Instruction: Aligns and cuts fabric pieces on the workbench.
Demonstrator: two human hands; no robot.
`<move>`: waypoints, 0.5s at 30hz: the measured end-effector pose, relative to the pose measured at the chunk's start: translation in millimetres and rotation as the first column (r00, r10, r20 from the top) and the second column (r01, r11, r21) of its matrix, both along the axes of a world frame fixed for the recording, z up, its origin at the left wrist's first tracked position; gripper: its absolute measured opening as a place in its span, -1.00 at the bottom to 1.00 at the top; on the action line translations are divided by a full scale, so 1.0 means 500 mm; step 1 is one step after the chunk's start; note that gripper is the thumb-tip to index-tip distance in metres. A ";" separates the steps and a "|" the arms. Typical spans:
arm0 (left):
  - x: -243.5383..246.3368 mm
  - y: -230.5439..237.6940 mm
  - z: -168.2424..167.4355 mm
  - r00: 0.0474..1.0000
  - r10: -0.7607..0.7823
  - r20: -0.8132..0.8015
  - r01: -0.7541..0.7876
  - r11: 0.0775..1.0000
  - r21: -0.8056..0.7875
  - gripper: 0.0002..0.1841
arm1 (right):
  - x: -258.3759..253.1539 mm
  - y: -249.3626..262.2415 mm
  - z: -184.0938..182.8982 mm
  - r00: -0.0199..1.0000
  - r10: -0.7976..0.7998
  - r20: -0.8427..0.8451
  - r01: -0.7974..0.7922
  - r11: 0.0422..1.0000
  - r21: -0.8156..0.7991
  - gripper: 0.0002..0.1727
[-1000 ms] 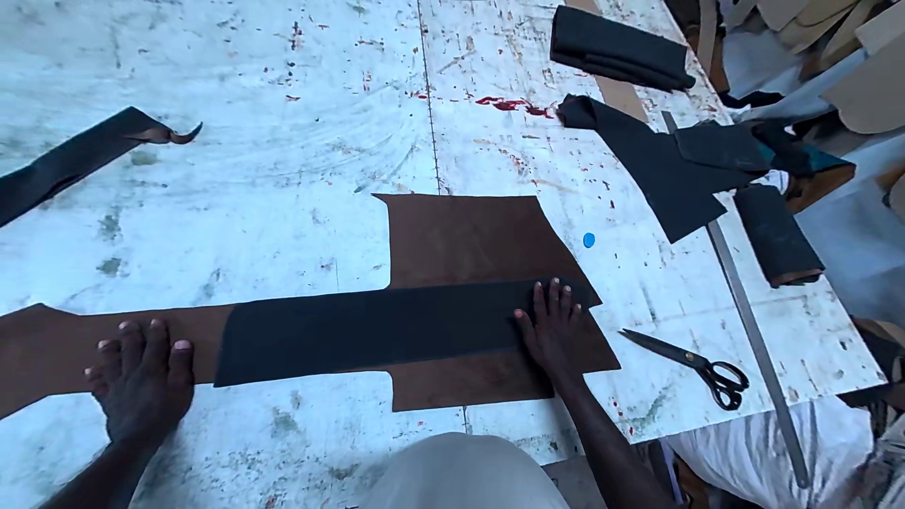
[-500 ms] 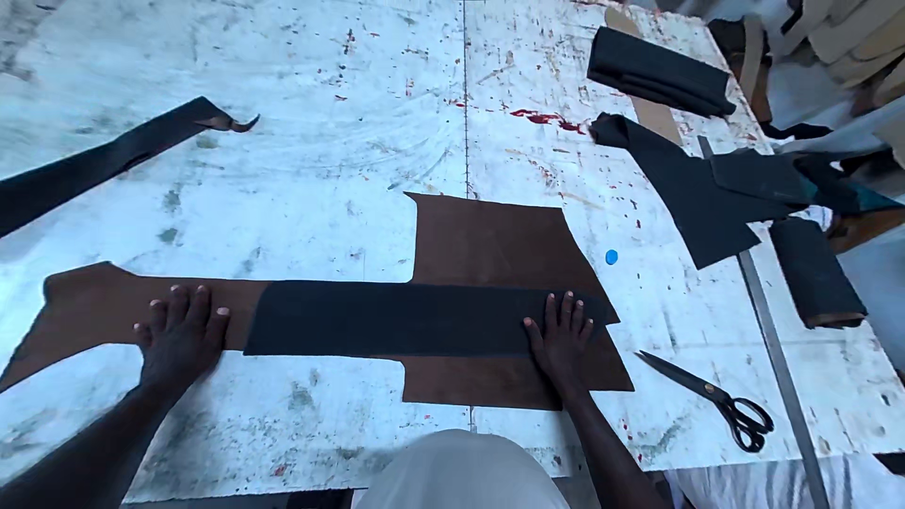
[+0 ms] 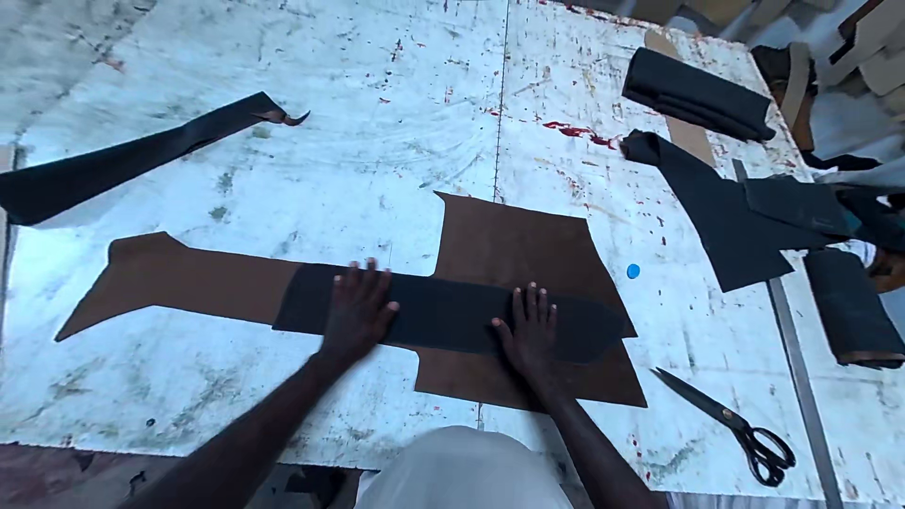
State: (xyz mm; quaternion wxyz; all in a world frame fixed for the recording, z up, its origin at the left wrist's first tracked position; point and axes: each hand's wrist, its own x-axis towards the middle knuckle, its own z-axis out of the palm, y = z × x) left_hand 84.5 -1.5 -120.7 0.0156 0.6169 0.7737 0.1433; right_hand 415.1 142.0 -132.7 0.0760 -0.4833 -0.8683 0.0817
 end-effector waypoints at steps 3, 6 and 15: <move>0.089 0.056 -0.005 0.994 -0.106 0.008 0.107 0.992 -0.070 -0.25 | -0.020 -0.018 -0.004 0.999 0.041 0.016 -0.041 0.999 -0.006 0.00; 0.119 0.075 -0.032 0.990 -0.142 -0.010 0.140 0.984 -0.114 -0.24 | -0.017 -0.021 -0.008 0.998 0.040 0.047 -0.038 0.999 -0.030 -0.01; 0.120 0.076 -0.053 0.991 -0.127 -0.044 0.117 0.978 -0.173 -0.24 | 0.116 0.054 -0.025 0.998 -0.005 0.070 0.007 1.000 -0.024 -0.05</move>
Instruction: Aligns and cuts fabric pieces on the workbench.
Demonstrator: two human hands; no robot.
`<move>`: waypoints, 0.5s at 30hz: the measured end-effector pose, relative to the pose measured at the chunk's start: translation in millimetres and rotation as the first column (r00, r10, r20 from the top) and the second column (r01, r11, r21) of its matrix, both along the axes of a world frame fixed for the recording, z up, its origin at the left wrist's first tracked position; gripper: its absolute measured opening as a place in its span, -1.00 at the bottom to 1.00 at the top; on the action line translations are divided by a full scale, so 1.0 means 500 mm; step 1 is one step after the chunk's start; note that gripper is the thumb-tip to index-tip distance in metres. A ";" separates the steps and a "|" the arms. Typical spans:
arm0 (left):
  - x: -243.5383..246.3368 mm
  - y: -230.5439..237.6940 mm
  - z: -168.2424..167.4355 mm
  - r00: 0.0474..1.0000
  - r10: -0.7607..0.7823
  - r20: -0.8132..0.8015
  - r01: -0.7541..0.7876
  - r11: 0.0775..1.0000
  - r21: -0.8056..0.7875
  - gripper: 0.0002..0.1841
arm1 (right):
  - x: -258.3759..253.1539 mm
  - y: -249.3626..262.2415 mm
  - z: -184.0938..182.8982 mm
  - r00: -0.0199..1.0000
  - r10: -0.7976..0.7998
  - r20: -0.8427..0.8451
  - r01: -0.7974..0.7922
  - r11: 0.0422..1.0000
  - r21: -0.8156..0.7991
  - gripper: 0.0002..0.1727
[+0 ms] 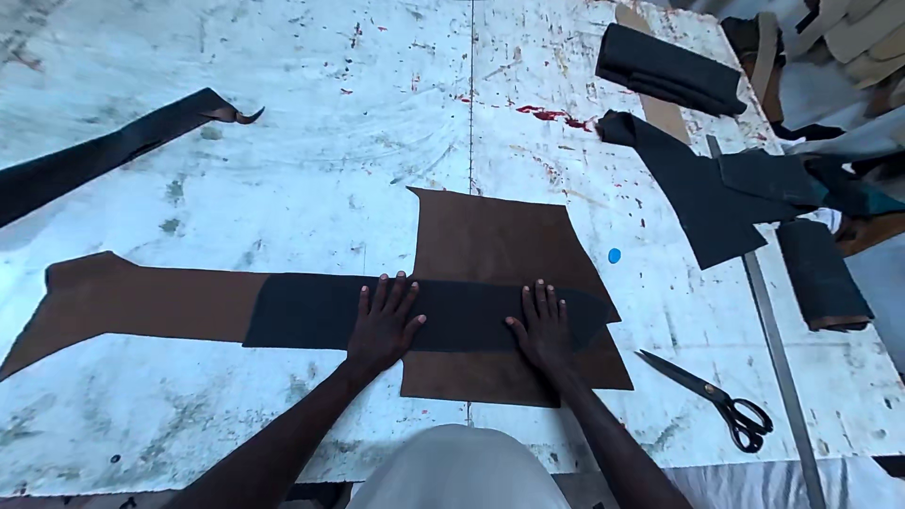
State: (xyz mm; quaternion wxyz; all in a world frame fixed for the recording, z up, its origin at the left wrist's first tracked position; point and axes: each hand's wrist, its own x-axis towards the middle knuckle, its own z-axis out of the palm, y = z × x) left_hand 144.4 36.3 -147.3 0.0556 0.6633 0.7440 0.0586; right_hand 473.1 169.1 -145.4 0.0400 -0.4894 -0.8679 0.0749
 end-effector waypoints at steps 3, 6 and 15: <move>0.000 -0.001 0.000 1.000 -0.001 0.005 0.001 1.000 0.004 -0.24 | 0.066 0.037 -0.001 1.000 -0.029 0.006 0.029 0.999 0.023 -0.07; 0.000 -0.001 0.003 1.000 0.000 -0.004 0.000 1.000 -0.004 -0.24 | 0.119 0.072 0.008 0.996 -0.060 0.060 0.059 0.998 0.018 -0.05; 0.004 -0.002 0.000 0.999 0.030 -0.034 -0.029 0.999 0.034 -0.24 | 0.156 0.089 -0.008 0.999 -0.042 -0.007 0.042 0.996 0.075 -0.06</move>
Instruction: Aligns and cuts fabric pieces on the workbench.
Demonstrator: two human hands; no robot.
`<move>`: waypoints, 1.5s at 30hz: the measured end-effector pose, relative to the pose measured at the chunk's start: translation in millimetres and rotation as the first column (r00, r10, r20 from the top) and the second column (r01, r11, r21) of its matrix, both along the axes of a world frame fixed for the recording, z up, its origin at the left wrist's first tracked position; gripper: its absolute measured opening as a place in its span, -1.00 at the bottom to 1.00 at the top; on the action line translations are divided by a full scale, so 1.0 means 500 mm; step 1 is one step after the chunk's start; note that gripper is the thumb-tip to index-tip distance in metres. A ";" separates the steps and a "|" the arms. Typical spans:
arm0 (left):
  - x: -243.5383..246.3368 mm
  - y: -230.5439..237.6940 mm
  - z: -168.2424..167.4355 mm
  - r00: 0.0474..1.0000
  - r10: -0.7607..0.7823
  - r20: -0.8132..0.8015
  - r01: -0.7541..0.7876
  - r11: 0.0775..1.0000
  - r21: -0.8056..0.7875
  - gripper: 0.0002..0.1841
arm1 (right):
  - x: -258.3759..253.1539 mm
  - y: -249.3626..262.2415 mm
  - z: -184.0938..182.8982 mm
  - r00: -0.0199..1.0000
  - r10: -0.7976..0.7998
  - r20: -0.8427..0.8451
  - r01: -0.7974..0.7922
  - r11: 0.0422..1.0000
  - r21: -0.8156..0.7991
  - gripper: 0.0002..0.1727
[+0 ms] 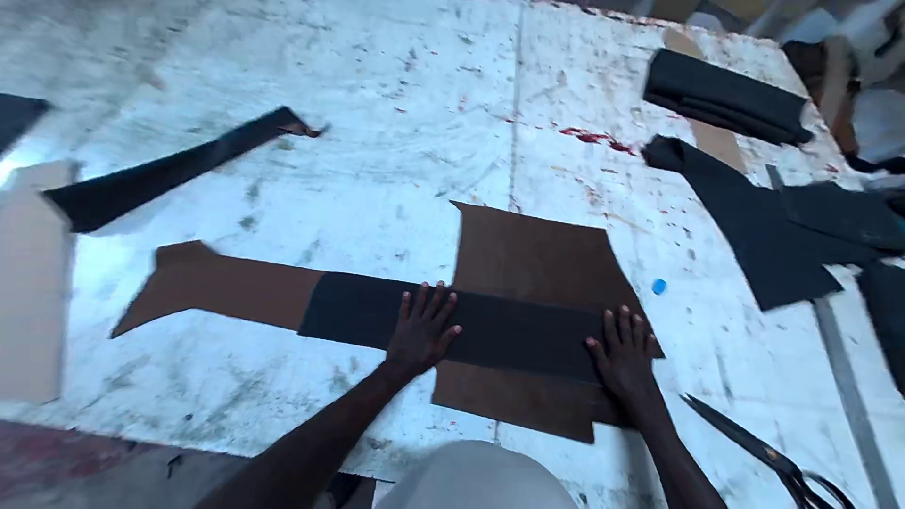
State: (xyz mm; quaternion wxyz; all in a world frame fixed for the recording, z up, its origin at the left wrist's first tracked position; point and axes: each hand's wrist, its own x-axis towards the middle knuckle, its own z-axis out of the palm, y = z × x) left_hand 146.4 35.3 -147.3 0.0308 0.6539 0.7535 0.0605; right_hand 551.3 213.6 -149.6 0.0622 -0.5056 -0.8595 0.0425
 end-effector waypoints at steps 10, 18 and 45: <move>-0.001 -0.004 0.026 0.987 0.006 0.162 -0.002 1.000 -0.023 -0.26 | 0.002 0.003 -0.003 1.000 0.023 -0.016 -0.023 0.999 0.032 0.04; -0.120 -0.057 0.034 0.989 0.015 0.144 -0.009 0.999 -0.044 -0.25 | 0.004 0.001 0.003 0.999 0.038 -0.005 -0.038 0.999 0.016 0.06; -0.374 -0.085 0.019 0.976 -0.060 0.207 0.066 0.998 -0.020 -0.21 | -0.092 -0.054 0.082 0.998 0.056 -0.011 -0.055 0.997 0.050 0.06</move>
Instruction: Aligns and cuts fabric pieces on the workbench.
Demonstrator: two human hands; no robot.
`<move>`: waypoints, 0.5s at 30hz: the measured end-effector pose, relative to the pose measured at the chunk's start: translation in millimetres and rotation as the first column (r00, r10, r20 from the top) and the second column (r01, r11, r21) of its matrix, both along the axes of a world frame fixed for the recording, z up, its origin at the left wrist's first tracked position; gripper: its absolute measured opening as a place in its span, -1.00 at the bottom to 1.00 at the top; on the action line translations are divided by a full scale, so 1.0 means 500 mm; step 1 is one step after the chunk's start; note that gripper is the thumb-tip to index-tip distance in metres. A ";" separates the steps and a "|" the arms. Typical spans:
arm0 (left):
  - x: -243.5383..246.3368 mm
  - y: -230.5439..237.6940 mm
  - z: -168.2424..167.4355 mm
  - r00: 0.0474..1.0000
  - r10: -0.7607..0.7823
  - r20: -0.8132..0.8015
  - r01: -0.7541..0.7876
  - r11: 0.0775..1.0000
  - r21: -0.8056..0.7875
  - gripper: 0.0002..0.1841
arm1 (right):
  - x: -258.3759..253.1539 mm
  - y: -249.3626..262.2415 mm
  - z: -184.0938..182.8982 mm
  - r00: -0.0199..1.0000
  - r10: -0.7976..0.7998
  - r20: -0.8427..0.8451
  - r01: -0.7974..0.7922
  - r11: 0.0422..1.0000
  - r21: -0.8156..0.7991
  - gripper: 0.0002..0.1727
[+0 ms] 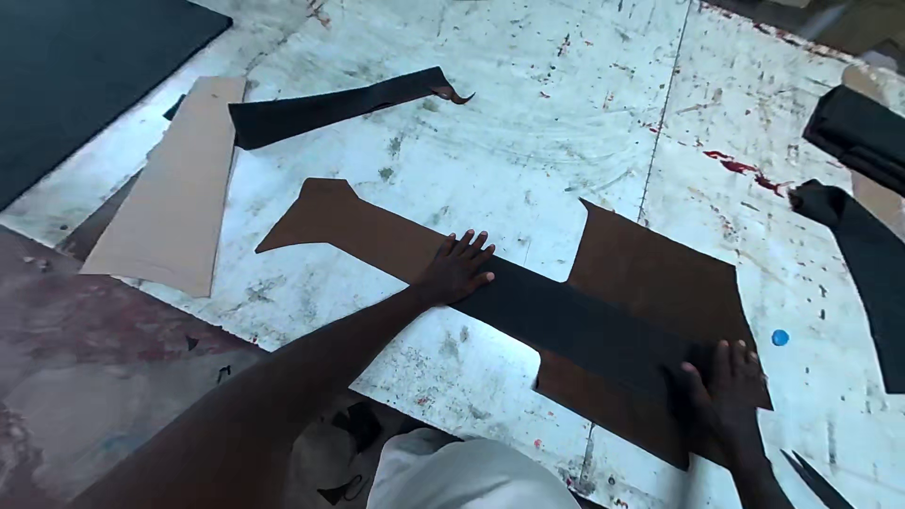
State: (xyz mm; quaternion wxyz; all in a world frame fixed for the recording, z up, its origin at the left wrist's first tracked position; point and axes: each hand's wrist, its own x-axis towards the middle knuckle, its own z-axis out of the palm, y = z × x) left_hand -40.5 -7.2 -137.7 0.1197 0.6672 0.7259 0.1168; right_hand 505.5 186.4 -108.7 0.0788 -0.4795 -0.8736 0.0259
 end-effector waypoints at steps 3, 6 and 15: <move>-0.027 -0.024 0.028 0.994 -0.060 0.093 0.056 0.997 0.049 -0.21 | -0.158 -0.112 0.027 0.986 0.108 -0.128 -0.119 0.989 -0.087 -0.12; -0.075 -0.066 0.056 0.971 -0.216 0.100 0.204 0.972 0.116 -0.33 | -0.322 -0.217 0.014 0.926 0.234 -0.298 -0.274 0.957 -0.099 -0.42; -0.202 -0.190 0.072 0.921 -0.381 0.085 0.377 0.924 0.058 -0.46 | -0.603 -0.331 -0.013 0.852 0.404 -0.333 -0.463 0.878 -0.119 -0.72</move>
